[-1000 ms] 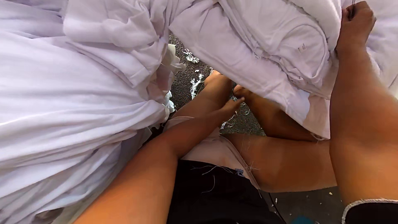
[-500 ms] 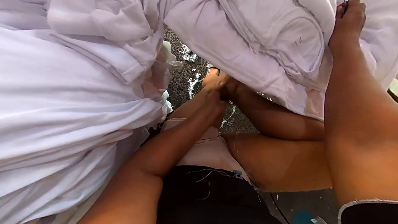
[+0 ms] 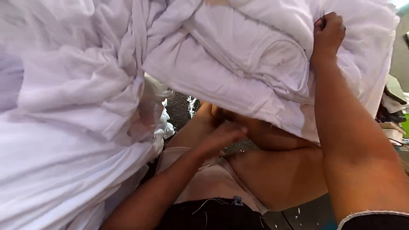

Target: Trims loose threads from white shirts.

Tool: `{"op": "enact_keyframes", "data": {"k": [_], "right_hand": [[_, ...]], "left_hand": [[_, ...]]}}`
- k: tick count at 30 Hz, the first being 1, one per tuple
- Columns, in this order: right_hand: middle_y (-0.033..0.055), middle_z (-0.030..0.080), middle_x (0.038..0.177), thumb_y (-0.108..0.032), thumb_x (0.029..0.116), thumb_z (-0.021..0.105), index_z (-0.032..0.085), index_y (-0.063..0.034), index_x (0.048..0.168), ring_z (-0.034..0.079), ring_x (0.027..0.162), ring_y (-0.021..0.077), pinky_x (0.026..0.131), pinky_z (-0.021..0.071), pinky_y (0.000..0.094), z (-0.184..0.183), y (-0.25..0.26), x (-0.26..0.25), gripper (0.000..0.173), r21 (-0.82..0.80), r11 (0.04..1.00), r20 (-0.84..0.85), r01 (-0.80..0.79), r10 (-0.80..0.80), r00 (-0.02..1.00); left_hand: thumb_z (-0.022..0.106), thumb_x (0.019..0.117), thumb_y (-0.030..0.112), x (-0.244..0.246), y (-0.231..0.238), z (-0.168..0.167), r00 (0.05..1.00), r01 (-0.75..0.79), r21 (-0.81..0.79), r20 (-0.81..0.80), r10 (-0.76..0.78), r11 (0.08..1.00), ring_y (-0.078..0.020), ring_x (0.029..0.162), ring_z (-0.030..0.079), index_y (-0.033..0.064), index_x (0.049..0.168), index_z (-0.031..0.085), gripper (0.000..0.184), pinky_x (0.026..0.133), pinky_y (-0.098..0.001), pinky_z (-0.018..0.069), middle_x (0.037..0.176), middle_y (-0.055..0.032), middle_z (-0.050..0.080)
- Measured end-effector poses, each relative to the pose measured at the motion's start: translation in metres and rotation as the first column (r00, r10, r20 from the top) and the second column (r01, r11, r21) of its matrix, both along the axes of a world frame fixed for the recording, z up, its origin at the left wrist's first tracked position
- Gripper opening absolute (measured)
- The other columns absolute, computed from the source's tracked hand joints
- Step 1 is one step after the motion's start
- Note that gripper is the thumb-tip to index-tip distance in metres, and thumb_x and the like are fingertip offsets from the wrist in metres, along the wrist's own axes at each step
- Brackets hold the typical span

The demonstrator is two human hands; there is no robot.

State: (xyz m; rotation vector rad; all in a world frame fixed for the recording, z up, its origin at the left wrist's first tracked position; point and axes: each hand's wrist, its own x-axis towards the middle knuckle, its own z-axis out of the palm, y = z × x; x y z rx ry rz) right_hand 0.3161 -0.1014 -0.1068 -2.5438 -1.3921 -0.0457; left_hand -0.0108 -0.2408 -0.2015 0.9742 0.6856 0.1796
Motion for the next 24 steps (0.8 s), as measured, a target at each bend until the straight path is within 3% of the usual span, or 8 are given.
{"op": "enact_keyframes", "data": {"k": [3,6,9,11,14,16,20,24], "right_hand": [[0.0305,0.058,0.134,-0.015,0.1048,0.045,0.059,0.0066,0.131,0.057,0.125,0.0446,0.104,0.0429,0.0577,0.001,-0.001,-0.002,0.037,0.029,1.0,-0.012,0.007,-0.007,1.0],[0.0296,0.059,0.132,-0.015,0.104,0.048,0.06,0.0063,0.13,0.06,0.121,0.0452,0.101,0.0449,0.0597,-0.001,-0.003,-0.001,0.035,0.044,0.999,-0.02,-0.005,0.006,1.0],[0.0302,0.059,0.13,-0.016,0.104,0.049,0.061,0.0064,0.127,0.062,0.117,0.046,0.098,0.0469,0.0614,-0.003,-0.006,0.001,0.034,0.107,0.993,-0.042,-0.045,0.05,0.998],[0.0295,0.061,0.125,-0.014,0.1023,0.052,0.063,0.0068,0.123,0.063,0.112,0.0428,0.095,0.0498,0.0561,-0.008,-0.012,0.001,0.032,0.249,0.965,-0.033,-0.079,0.09,0.995],[0.0264,0.064,0.109,-0.008,0.0995,0.056,0.068,0.0083,0.111,0.065,0.095,0.0323,0.084,0.0532,0.0389,-0.02,-0.027,0.0,0.023,0.573,0.785,0.114,-0.235,0.208,0.972],[0.0227,0.064,0.1,-0.006,0.1008,0.057,0.067,0.008,0.112,0.061,0.08,0.0238,0.07,0.0515,0.0314,-0.02,-0.046,-0.009,0.021,0.638,0.701,0.135,-0.319,0.306,0.942],[0.0145,0.067,0.087,-0.013,0.0961,0.068,0.062,0.0032,0.121,0.063,0.069,0.0199,0.062,0.0544,0.0374,-0.007,-0.084,-0.053,0.03,0.436,0.831,-0.218,-0.346,0.471,0.855],[0.0078,0.063,0.094,-0.032,0.1008,0.062,0.058,0.0023,0.123,0.059,0.078,0.0064,0.072,0.0511,0.0229,-0.019,-0.101,-0.078,0.041,0.303,0.855,-0.439,-0.422,0.518,0.734]], "left_hand": [[0.056,0.1049,0.026,-0.003,0.022,0.056,0.949,0.21,0.443,0.124,-0.291,0.872,-0.0109,0.11,0.068,-0.0024,0.136,0.06,0.042,0.098,-0.027,0.0528,0.123,-0.0134,0.07],[0.063,0.0997,0.018,0.022,0.047,0.075,0.984,-0.147,0.812,0.18,-0.002,0.565,-0.0104,0.088,0.069,-0.0006,0.121,0.069,0.029,0.081,-0.0266,0.0576,0.098,-0.0081,0.073],[0.074,0.0928,0.024,0.057,0.083,0.072,0.952,-0.156,0.979,0.114,0.283,0.129,-0.0339,0.107,0.066,-0.0022,0.129,0.065,0.045,0.091,-0.0458,0.0547,0.118,-0.0203,0.068],[0.074,0.0924,0.024,0.074,0.106,0.057,0.947,-0.034,0.999,0.032,0.32,0.001,-0.0415,0.116,0.061,-0.0016,0.134,0.062,0.05,0.093,-0.0508,0.0521,0.129,-0.0245,0.062],[0.069,0.0928,0.006,0.07,0.116,0.04,0.971,0.015,1.0,-0.02,0.238,0.024,-0.0351,0.091,0.068,-0.0006,0.1,0.075,0.011,0.078,-0.0477,0.057,0.095,-0.0186,0.068],[0.066,0.0935,0.004,0.051,0.102,0.042,0.985,-0.019,0.987,-0.01,0.171,0.162,-0.0256,0.082,0.068,0.0013,0.095,0.075,0.01,0.075,-0.0405,0.0586,0.087,-0.0127,0.068],[0.063,0.0955,0.013,0.024,0.082,0.044,0.973,-0.12,0.962,0.064,0.224,0.247,-0.0183,0.076,0.067,0.0039,0.093,0.076,0.016,0.072,-0.0295,0.0571,0.088,-0.0119,0.069],[0.07,0.0927,0.035,0.043,0.086,0.059,0.913,-0.126,0.987,0.078,0.401,0.095,-0.0264,0.081,0.068,0.0034,0.093,0.075,0.032,0.068,-0.0402,0.0578,0.098,-0.0159,0.068]]}}
